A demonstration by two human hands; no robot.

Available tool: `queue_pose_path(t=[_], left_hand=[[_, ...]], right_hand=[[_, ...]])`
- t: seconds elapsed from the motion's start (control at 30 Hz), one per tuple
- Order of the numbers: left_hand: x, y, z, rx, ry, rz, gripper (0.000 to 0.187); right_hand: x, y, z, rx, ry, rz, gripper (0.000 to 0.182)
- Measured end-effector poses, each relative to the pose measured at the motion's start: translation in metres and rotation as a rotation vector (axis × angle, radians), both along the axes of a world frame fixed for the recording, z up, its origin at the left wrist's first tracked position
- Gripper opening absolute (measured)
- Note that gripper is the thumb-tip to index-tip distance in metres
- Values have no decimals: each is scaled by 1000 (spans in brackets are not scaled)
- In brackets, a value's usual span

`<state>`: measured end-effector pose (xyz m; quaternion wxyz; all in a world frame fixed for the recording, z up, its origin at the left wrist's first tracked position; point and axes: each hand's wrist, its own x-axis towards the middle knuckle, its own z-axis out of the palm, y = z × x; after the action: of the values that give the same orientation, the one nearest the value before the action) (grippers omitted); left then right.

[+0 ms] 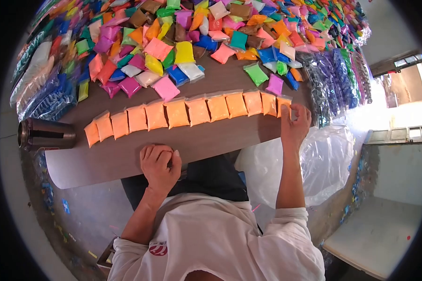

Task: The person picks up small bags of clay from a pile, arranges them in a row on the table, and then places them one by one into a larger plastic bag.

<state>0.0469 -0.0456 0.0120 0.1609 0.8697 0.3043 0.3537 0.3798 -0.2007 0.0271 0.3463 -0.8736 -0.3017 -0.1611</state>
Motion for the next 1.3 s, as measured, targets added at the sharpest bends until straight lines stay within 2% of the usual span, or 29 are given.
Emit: queue_pose_path(t=[0.17,0.37,0.47,0.57,0.67,0.8,0.9,1.1,1.2,1.23,1.3], left_hand=[[2,2,0,21,2,-2,15],[2,2,3,22,-25,-10,14],[-2,1,-1,6,-41,-10,14],[-3,2,-1,6,-51,-18,15],[-3,3,-3,-2,-59,-22,15],[-5,1,-4,-10,-79,-14,15],[-5,3,-4,-19,-101,-17,15],[-7,3,-5,-40,-123,-27,15],[-8,3,-8,-46,-124,-32,15],[-9,3,-9,-46,-124,-35,15],[-8,4,-9,-42,-122,-29,15]], right_hand=[[-11,19,-8,-122,47,50,24],[-8,19,-5,-120,69,95,21],[-32,35,9,-42,-10,161,22],[-54,58,22,-25,157,237,18],[-61,70,11,-218,115,264,17],[-57,71,4,-234,43,251,14],[-60,73,9,-201,153,248,14],[-112,97,30,-107,276,398,18],[-129,111,22,-171,201,445,22],[-130,113,15,-257,68,465,23],[-132,114,7,-206,88,462,22]])
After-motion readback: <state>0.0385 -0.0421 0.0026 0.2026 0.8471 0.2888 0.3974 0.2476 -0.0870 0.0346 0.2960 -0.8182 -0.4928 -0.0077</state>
